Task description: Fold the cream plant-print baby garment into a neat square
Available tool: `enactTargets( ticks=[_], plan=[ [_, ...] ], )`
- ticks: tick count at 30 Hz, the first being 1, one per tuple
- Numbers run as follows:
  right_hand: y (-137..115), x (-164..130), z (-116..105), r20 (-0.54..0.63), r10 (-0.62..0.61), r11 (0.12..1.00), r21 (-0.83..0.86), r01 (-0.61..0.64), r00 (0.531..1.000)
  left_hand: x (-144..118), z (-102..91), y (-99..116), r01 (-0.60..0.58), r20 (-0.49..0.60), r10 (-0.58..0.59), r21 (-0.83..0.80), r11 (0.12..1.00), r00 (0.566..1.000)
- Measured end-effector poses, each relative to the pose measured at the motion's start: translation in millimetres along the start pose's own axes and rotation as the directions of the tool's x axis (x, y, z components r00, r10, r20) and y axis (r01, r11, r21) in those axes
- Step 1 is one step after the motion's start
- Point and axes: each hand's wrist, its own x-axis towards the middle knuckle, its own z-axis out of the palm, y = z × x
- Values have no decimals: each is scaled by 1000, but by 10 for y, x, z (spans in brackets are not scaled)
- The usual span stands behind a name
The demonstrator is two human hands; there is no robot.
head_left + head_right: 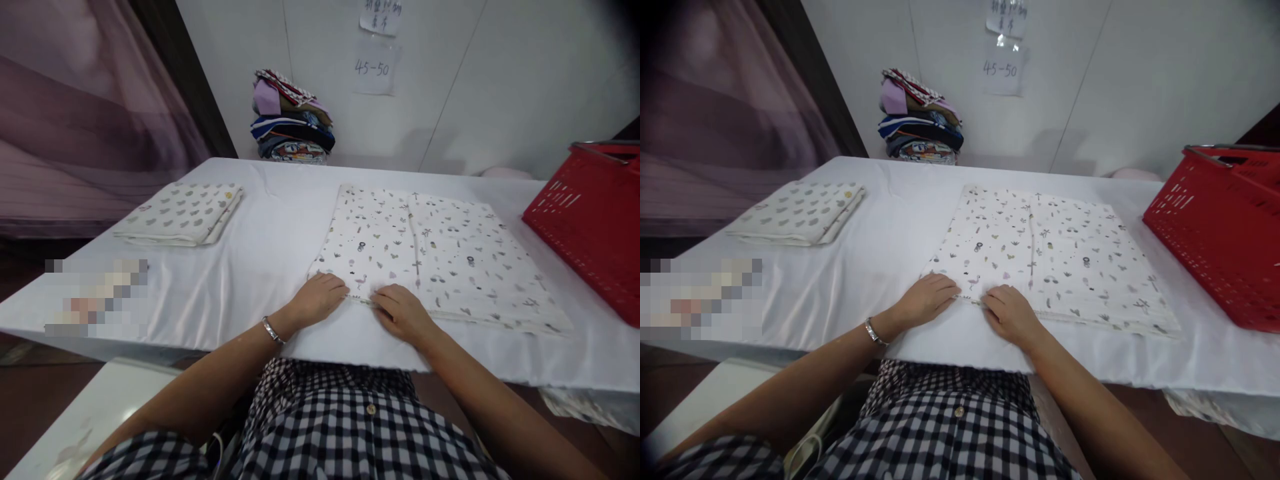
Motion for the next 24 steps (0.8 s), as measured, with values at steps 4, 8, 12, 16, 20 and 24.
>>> enactTargets(
  ticks=[4,8,12,16,20,24],
  plan=[
    [14,-19,13,-34,-11,1000,-9,11,999,23,18,10,10,-19,-9,54,999,1000],
    [10,-25,4,-12,-3,1000,-2,3,1000,27,6,7,19,-28,-19,24,1000,999],
    [25,-29,22,5,2,999,-35,-2,1000,-5,-45,-5,7,17,-5,-81,997,1000],
    [64,-32,59,-22,-28,998,-54,26,999,-34,-91,-10,14,37,-9,-148,989,999],
    [81,-28,42,-74,0,999,34,2,997,-25,-108,14,46,48,-39,-156,987,998],
    [85,-19,14,-119,56,989,143,-39,991,-5,-99,39,65,47,-60,-133,989,997]
  ],
)
